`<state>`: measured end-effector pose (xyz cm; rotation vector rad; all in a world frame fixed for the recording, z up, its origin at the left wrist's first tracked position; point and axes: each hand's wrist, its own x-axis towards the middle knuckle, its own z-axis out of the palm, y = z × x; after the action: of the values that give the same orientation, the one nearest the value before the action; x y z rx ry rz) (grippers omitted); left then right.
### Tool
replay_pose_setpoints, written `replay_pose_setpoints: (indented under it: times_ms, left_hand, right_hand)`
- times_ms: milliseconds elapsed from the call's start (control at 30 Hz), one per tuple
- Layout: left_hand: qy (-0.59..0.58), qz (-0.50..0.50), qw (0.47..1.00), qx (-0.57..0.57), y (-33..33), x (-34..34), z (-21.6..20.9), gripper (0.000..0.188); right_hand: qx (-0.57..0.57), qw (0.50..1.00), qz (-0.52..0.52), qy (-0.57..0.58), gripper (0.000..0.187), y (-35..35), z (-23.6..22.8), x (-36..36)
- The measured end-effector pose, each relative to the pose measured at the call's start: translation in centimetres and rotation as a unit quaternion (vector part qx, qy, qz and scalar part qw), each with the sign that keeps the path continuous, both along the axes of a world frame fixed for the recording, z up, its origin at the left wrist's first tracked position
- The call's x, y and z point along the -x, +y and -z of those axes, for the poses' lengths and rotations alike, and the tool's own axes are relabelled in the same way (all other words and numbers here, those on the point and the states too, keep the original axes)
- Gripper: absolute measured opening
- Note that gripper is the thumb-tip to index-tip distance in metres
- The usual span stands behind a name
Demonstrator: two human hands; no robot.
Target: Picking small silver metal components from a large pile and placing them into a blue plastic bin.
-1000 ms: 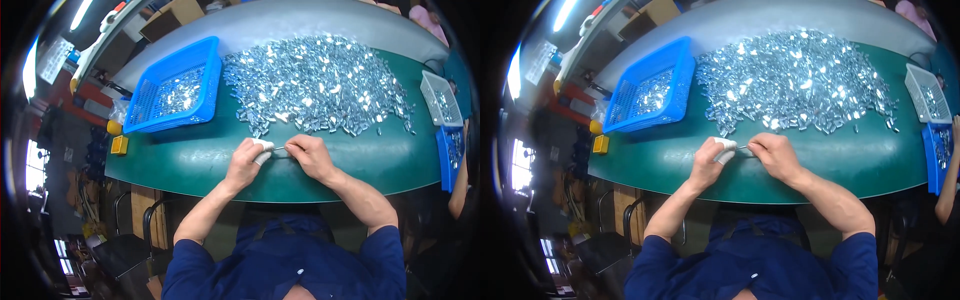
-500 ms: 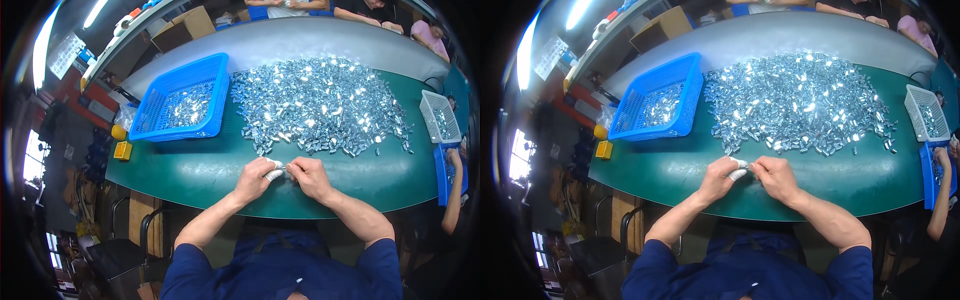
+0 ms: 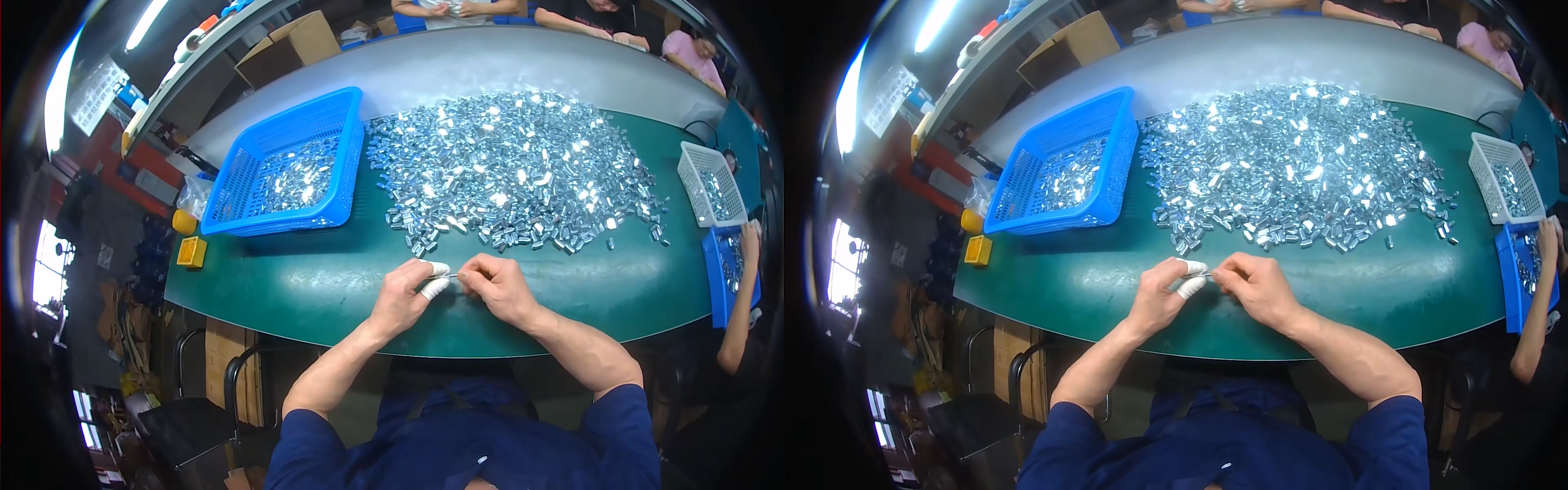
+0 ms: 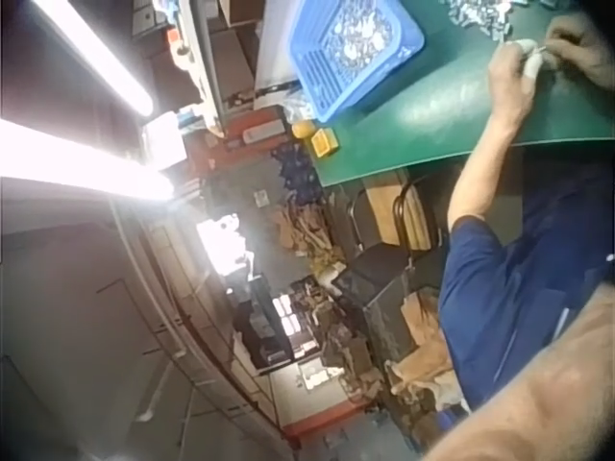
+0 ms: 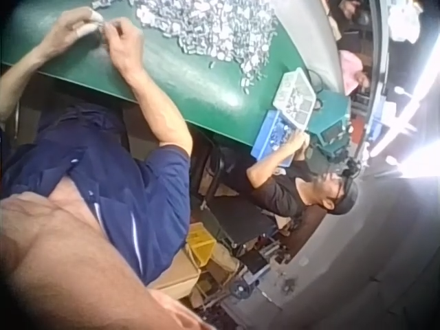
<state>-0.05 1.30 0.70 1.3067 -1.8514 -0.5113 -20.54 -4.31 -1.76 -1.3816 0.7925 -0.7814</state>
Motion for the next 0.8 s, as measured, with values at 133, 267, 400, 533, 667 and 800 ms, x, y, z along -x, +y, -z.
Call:
replay_pose_setpoints:
  times_ms: [133, 267, 400, 533, 667, 800]
  left_hand:
    - [0.005, -0.017, 1.000, 0.014, 0.3, 0.2, 0.1, 0.020]
    - [-0.059, 0.003, 0.995, 0.080, 0.5, 0.2, -0.3, 0.021]
    - [-0.084, -0.003, 0.994, 0.075, 0.4, -0.9, -1.3, 0.021]
    - [-0.173, -0.120, 0.953, 0.217, -1.6, -7.2, -5.8, 0.019]
    - [-0.303, -0.301, 0.836, 0.344, -4.0, -11.8, -11.8, 0.026]
    - [-0.214, -0.114, 0.957, 0.156, -3.1, -7.4, -6.2, 0.024]
  right_hand:
    - [0.150, 0.988, 0.023, 0.023, 0.037, 0.0, -0.5, 0.2]
    - [0.028, 0.997, -0.034, 0.058, 0.042, 0.1, -0.9, 0.8]
    - [-0.006, 0.999, -0.020, 0.038, 0.046, 0.0, 0.1, 0.8]
    - [-0.045, 0.996, 0.071, -0.009, 0.048, -1.0, -0.1, 1.0]
    - [-0.043, 0.994, 0.089, -0.049, 0.043, -1.4, -0.3, 1.3]
    - [-0.028, 0.995, 0.091, -0.039, 0.042, -2.0, -0.3, 1.6]
